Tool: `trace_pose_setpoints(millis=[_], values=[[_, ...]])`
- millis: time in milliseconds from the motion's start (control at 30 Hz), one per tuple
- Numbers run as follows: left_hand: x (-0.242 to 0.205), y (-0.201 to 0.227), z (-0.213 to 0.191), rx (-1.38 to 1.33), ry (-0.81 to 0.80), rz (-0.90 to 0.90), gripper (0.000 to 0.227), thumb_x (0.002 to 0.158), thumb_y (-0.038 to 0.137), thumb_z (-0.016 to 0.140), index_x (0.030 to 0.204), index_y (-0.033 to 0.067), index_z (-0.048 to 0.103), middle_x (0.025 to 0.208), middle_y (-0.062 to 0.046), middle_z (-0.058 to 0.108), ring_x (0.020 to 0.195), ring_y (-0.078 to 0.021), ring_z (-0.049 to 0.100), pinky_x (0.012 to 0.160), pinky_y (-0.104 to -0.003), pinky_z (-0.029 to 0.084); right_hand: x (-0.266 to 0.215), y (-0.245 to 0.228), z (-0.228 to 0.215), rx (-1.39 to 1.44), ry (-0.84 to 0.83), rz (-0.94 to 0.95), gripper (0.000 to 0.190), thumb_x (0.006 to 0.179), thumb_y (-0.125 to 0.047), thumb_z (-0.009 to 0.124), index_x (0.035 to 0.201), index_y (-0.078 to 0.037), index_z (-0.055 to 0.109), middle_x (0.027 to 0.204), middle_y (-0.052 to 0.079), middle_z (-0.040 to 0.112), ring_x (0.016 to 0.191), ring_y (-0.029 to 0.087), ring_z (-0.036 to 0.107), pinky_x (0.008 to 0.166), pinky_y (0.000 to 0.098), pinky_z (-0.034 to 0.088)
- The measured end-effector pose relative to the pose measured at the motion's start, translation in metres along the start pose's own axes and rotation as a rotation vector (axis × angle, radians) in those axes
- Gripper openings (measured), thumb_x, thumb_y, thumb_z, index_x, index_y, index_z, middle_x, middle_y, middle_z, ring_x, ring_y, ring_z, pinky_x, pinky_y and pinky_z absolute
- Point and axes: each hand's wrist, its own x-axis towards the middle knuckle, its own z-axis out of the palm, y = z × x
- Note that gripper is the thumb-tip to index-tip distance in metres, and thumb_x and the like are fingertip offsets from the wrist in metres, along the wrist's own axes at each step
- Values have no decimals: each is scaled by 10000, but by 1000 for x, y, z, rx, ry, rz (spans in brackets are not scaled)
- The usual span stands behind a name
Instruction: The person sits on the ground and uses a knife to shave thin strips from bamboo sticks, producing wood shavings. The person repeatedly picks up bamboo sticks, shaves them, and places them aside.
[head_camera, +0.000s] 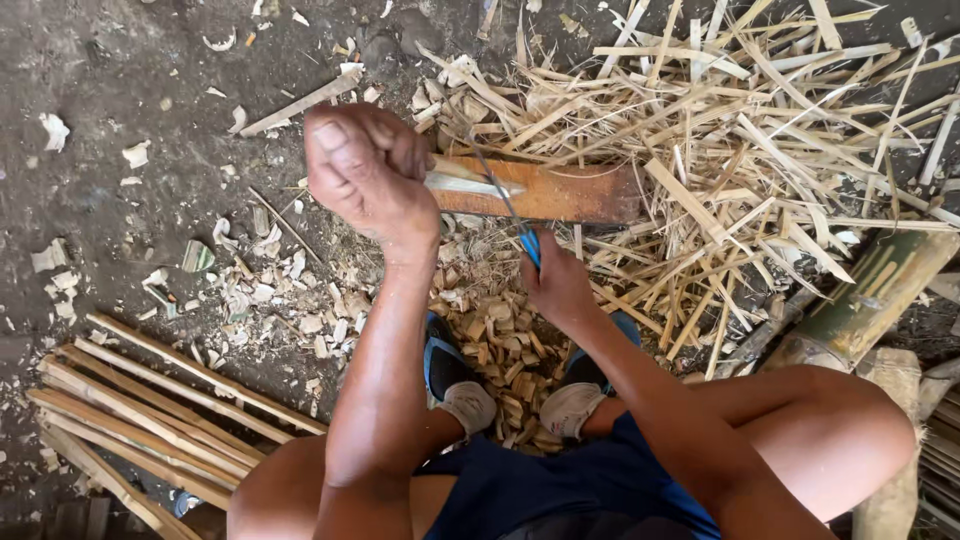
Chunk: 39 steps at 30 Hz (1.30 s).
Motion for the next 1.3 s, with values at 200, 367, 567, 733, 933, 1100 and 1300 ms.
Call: trace_pose_setpoints(millis=[200,367,567,733,933,1100,1300], values=[[4,8,7,44,5,23,422,1137,420,456,858,105,488,619,-36,475,428,-73,355,329,-276,317,24,64,5,-67,-313,509,506,1044,-232,489,1458,10,328,592,133,587,409,268,530,374,451,387],[-2,17,4,-23,-24,-88,428,1140,475,419,935,115,526,662,-9,468,481,-75,439,385,-275,411,-8,113,37,-91,-245,463,454,1076,-289,515,1391,24,423,643,105,575,418,239,509,380,424,381],[-7,40,-1,161,-122,11,422,1150,415,498,1350,56,399,1027,-60,510,959,-147,513,896,-364,500,-34,86,6,64,-256,569,619,1052,-281,508,1511,13,215,616,119,563,395,234,466,369,439,345],[-23,40,-2,176,-283,-121,171,1134,297,602,1197,139,595,1159,-48,538,905,-122,599,682,-252,621,-32,-14,-57,78,-235,475,397,1068,-257,499,1384,-33,412,612,118,555,407,224,494,394,437,362],[-41,52,14,370,-251,-73,156,1121,252,602,1178,108,581,1173,-46,466,925,-115,620,682,-271,606,-39,-131,-136,140,169,-144,334,1064,-74,465,1375,2,369,741,72,606,526,149,620,395,290,511],[-44,52,25,362,-217,9,151,1111,229,532,1101,93,598,1158,-62,471,882,-102,617,629,-241,601,-11,-152,-124,1341,-57,276,431,1135,-332,319,1155,79,448,766,44,604,530,97,575,363,220,475],[-44,48,16,522,-261,120,109,1137,205,544,1131,102,577,1158,-45,492,969,-138,552,758,-294,526,-15,-149,-129,5,-35,-95,224,1039,-45,510,1243,12,434,696,76,593,449,170,580,354,306,448]])
